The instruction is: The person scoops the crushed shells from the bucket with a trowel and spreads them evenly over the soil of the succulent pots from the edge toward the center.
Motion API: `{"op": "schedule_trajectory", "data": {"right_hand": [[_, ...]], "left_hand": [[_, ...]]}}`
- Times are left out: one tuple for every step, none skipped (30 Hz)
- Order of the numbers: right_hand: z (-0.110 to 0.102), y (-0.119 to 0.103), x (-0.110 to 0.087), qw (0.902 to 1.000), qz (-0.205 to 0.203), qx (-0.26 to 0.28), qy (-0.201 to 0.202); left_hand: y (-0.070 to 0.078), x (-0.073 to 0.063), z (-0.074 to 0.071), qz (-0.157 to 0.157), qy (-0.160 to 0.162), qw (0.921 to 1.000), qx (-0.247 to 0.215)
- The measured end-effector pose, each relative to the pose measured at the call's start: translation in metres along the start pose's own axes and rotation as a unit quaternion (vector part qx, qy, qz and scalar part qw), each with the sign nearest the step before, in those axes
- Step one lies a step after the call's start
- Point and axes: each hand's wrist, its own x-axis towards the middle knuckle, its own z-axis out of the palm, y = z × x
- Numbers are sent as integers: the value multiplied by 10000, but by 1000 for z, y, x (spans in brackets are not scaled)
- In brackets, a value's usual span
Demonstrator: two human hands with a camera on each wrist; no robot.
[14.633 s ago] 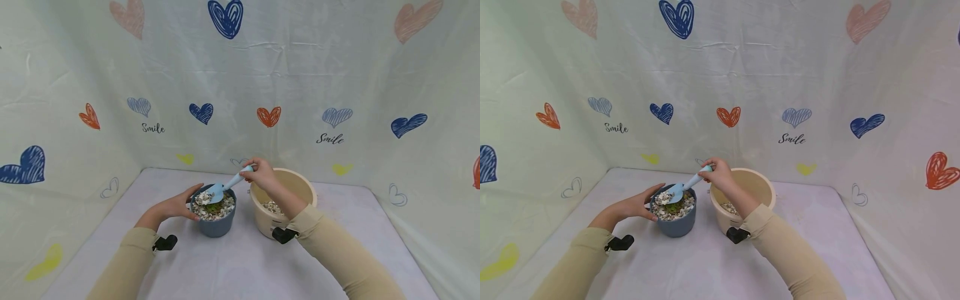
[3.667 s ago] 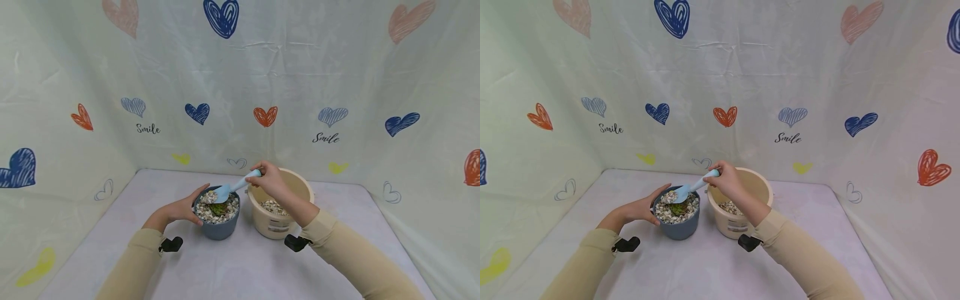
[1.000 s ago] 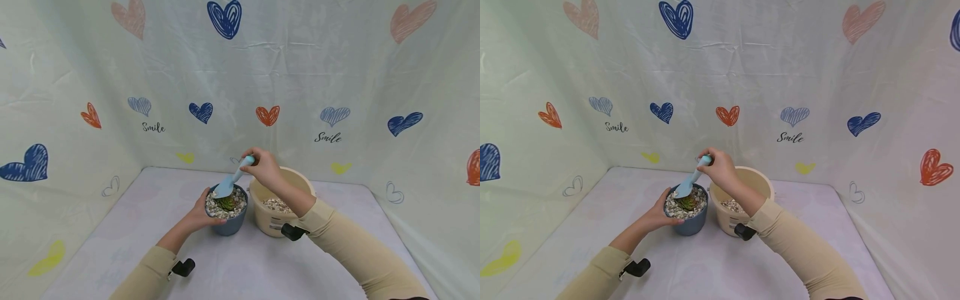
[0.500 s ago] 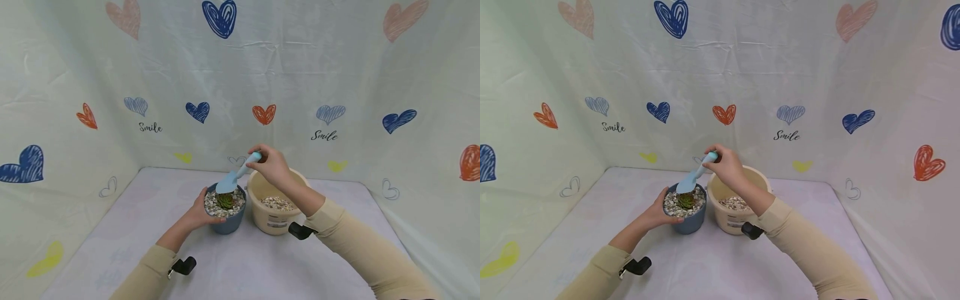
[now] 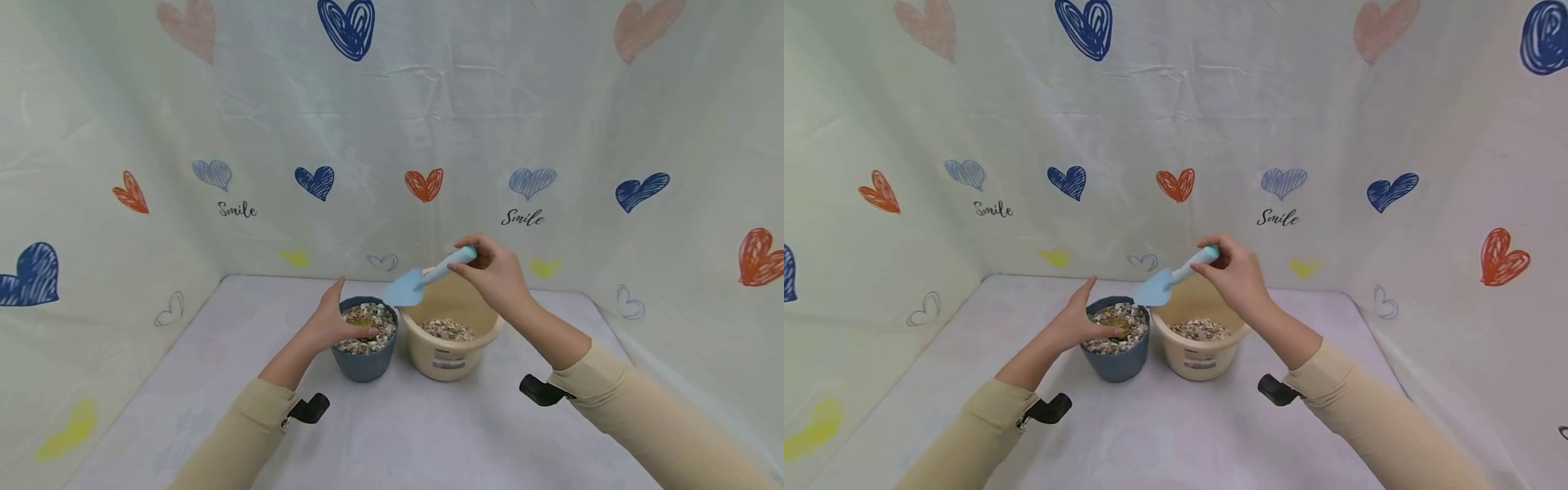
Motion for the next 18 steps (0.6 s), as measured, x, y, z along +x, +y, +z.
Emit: {"op": "schedule_trajectory", "data": {"right_hand": [[-5, 2, -2, 10000, -1, -45, 62], [-10, 4, -5, 9999, 2, -83, 118], [-14, 6, -7, 9998, -6, -118, 164], [-19, 7, -10, 9997, -22, -128, 203], [-23, 9, -13, 9996, -47, -133, 229], [-27, 11, -15, 9995, -70, -138, 260], [-31, 14, -18, 9995, -99, -140, 282], [-34, 15, -20, 9993, -132, -143, 304], [-38, 17, -23, 9992, -170, -177, 320], [-40, 20, -25, 9990, -193, -222, 337], [-43, 22, -27, 9987, -208, -291, 353], [-45, 25, -29, 9985, -208, -352, 360], [-46, 28, -31, 9983, -200, -432, 350], [-47, 30, -33, 9979, -198, -508, 339], [-48, 34, -34, 9977, -171, -577, 304], [-49, 36, -35, 9976, -125, -625, 254], [-49, 39, -37, 9976, -72, -652, 199], [-49, 42, -38, 9977, -4, -660, 133]], "left_hand": [[5, 1, 3, 52, 27, 10000, 30], [10, 1, 7, 94, 64, 9999, 24], [15, 1, 10, 108, 92, 9999, 0], [19, 1, 15, 110, 111, 9999, -19], [23, 2, 19, 114, 127, 9998, -40], [27, 1, 24, 109, 139, 9998, -66], [30, 2, 30, 118, 158, 9998, -80], [34, 2, 35, 146, 168, 9997, -118], [37, 2, 40, 184, 168, 9996, -151], [40, 2, 45, 247, 180, 9994, -163], [43, 2, 50, 349, 194, 9990, -219], [46, 3, 54, 453, 199, 9983, -306], [48, 5, 59, 629, 218, 9971, -366], [50, 5, 62, 789, 219, 9958, -410], [51, 8, 65, 943, 206, 9942, -467], [52, 11, 68, 1117, 195, 9924, -473], [52, 14, 70, 1243, 168, 9910, -468], [52, 17, 72, 1336, 141, 9900, -421]]}}
